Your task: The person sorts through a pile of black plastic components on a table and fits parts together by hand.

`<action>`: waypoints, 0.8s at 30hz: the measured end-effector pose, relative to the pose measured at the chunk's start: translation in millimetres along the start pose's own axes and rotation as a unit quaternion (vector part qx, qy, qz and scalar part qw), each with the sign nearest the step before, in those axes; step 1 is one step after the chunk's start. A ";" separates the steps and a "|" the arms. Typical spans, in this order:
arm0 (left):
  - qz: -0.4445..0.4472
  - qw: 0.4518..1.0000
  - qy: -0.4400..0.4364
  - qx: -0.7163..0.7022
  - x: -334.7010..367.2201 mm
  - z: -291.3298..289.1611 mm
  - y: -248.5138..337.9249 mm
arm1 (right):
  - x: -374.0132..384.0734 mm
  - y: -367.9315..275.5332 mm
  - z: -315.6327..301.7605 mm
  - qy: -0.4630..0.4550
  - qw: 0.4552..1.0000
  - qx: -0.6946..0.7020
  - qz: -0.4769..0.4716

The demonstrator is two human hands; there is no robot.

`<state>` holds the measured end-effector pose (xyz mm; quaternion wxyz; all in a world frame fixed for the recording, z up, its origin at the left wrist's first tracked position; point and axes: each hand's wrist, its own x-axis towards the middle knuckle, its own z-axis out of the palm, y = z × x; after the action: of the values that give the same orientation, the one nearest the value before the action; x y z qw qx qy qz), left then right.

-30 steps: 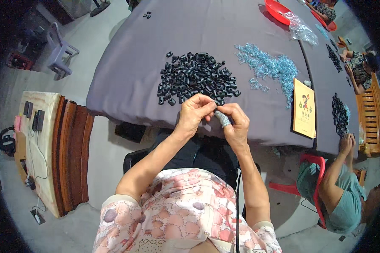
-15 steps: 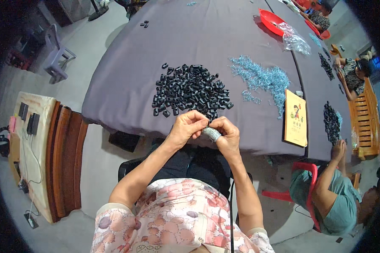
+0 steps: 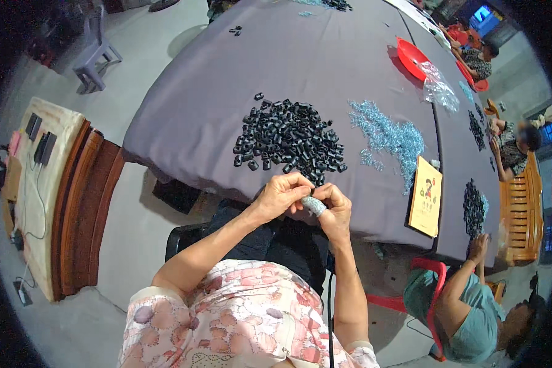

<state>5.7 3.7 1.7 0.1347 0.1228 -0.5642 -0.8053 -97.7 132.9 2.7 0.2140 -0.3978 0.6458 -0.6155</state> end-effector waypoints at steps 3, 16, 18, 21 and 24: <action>-0.010 0.999 -0.030 -0.027 -0.7 -3.4 4.2 | 0.2 0.4 1.0 0.006 1.000 0.015 -0.016; -0.043 0.989 -0.110 -0.084 1.1 -13.4 4.8 | 2.2 -7.2 -3.4 -0.044 0.998 0.000 0.040; -0.042 0.988 -0.117 -0.087 1.7 -15.4 4.8 | 1.9 -10.5 -1.9 -0.047 0.997 0.003 0.057; -0.035 0.988 -0.116 -0.097 1.6 -14.4 0.1 | 3.1 -14.2 1.4 -0.041 0.997 0.032 0.054; -0.020 0.987 -0.098 -0.124 3.0 -11.9 -3.4 | 4.5 -14.6 6.3 -0.014 0.999 0.029 0.037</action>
<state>6.8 -6.6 -5.5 0.0766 0.0371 -0.4678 -0.8797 -91.9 126.5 16.8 0.2569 -0.3757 0.6391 -0.6200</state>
